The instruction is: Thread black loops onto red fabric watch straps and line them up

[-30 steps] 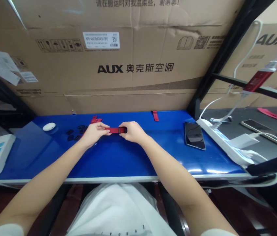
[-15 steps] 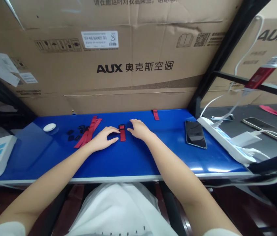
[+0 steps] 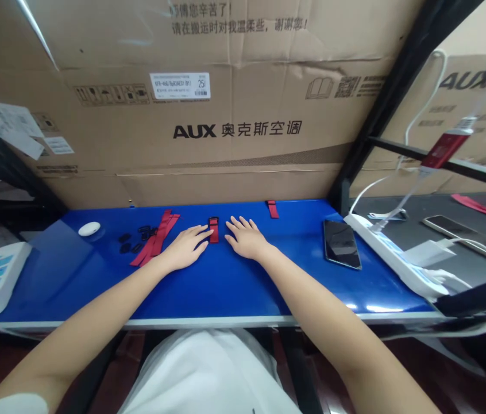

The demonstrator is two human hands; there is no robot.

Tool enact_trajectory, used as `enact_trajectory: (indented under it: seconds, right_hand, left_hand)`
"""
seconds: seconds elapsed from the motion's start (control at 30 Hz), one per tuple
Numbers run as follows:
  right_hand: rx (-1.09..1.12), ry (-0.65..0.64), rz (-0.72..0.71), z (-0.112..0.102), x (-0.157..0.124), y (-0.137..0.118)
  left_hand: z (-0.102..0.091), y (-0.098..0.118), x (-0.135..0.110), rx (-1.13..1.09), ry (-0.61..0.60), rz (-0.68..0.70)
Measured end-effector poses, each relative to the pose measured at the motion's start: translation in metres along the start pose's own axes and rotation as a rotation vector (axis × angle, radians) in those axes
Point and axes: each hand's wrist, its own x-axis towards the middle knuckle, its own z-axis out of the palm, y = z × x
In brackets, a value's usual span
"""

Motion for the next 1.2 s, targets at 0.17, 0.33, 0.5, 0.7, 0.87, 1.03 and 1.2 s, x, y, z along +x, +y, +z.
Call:
enact_trajectory:
  seconds: [0.17,0.33,0.5,0.7,0.87,1.03,1.2]
  right_hand:
    - [-0.006,0.040,0.023,0.002,0.000,-0.009]
    - [0.009,0.083,-0.014,0.003,0.001,-0.014]
    - [-0.010,0.050,-0.034,0.007,0.003,-0.015]
    - [-0.015,0.027,-0.042,0.005,0.003,-0.015]
    - [-0.010,0.019,-0.039,0.002,0.001,-0.017]
    - [-0.019,0.016,-0.036,0.003,0.001,-0.017]
    - [-0.035,-0.005,-0.036,0.003,0.002,-0.016]
  left_hand:
    - [-0.001,0.000,-0.001,-0.038,0.022,-0.007]
    - [0.001,-0.005,0.000,-0.003,0.053,-0.047]
    - [0.007,-0.014,0.003,0.007,0.036,-0.160]
    - [0.006,-0.013,0.003,0.016,0.010,-0.172]
    - [0.006,-0.013,0.003,0.031,0.005,-0.172]
    - [0.007,-0.013,0.002,0.037,0.015,-0.167]
    - [0.005,-0.011,0.003,0.091,-0.017,-0.179]
